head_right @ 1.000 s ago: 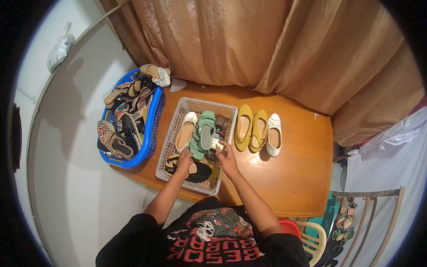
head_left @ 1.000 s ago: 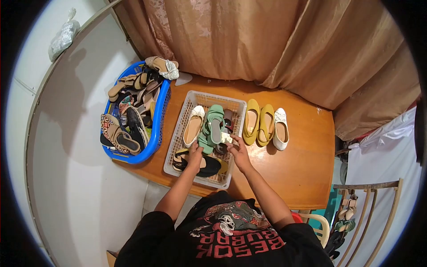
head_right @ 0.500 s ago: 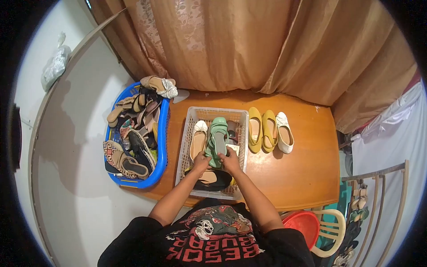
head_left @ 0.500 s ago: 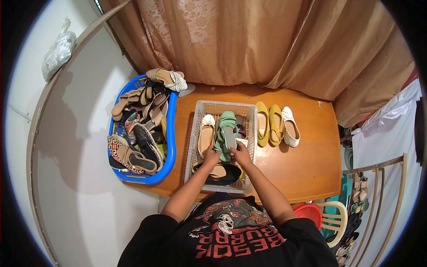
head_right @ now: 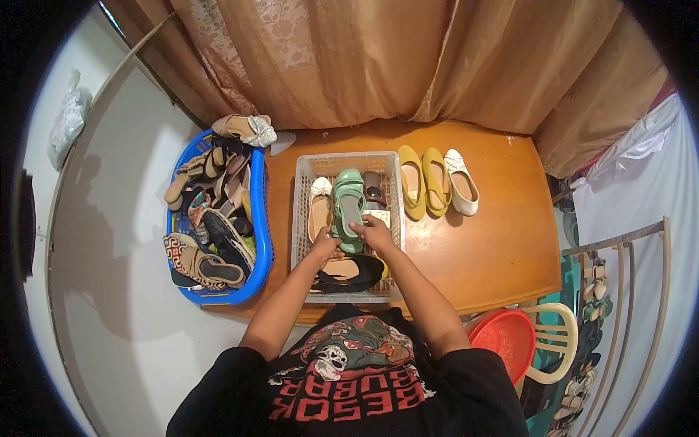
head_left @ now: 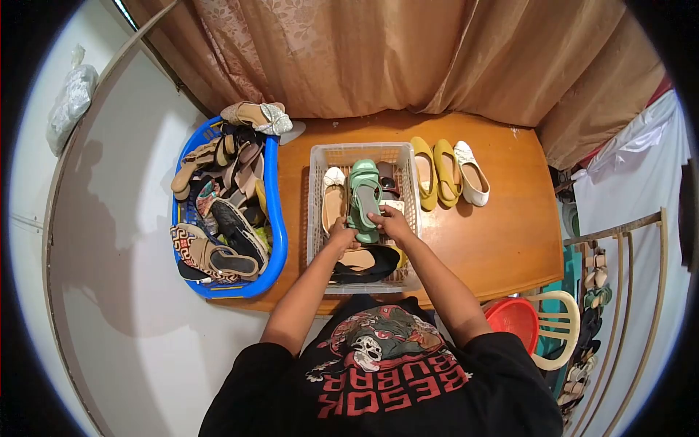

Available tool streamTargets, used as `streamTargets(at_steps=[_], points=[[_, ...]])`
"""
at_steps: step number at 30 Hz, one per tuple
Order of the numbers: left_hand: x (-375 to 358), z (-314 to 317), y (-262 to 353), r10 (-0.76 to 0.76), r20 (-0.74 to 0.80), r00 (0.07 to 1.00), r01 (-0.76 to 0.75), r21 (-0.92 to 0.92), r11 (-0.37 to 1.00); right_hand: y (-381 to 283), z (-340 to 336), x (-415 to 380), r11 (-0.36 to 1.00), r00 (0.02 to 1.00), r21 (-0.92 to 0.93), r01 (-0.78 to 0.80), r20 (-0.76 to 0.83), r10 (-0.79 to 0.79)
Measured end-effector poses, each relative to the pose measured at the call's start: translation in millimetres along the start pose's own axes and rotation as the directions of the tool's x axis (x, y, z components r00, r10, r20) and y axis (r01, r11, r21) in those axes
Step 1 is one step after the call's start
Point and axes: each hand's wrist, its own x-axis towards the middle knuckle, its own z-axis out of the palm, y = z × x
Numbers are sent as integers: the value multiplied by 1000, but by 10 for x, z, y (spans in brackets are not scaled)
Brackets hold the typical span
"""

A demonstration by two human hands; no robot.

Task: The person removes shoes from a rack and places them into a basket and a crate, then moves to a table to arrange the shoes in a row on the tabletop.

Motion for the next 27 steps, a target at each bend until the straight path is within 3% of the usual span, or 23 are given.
streamTargets(at_steps=[4, 6, 7, 9, 13, 15, 18, 21, 22, 27], points=[[-156, 64, -67, 66, 15, 998, -65, -55, 996, -243, -34, -236, 1000, 997, 26, 10, 79, -12], [-301, 78, -71, 168, 45, 985, -150, -274, 950, -322, -93, -308, 992, 981, 79, 101, 160, -113], [-285, 72, -120, 169, 43, 985, -151, -275, 950, -332, -121, -343, 992, 980, 78, 101, 163, -113], [-252, 44, -152, 357, 42, 933, -323, -339, 883, -391, -142, -426, 973, 977, 214, 87, 174, -126], [-319, 13, -25, 411, -49, 910, -408, -276, 870, -484, -127, -554, 936, 971, 312, 163, 115, -208], [-352, 9, 51, 404, -98, 909, -414, -116, 903, -508, -118, -555, 890, 911, 294, 348, 119, -396], [-322, 79, 122, 518, -70, 852, -522, -182, 833, -631, -92, -701, 893, 870, 182, 412, 213, -445], [-383, 204, 159, 497, -87, 863, -505, -167, 847, -560, -30, -636, 899, 888, 167, 404, 163, -429], [-305, 198, 127, 550, -75, 832, -553, -24, 833, -559, -7, -641, 916, 919, 152, 370, 86, -386], [-419, 258, 103, 524, -48, 851, -525, -24, 851, -487, -145, -553, 897, 894, 79, 435, 84, -441]])
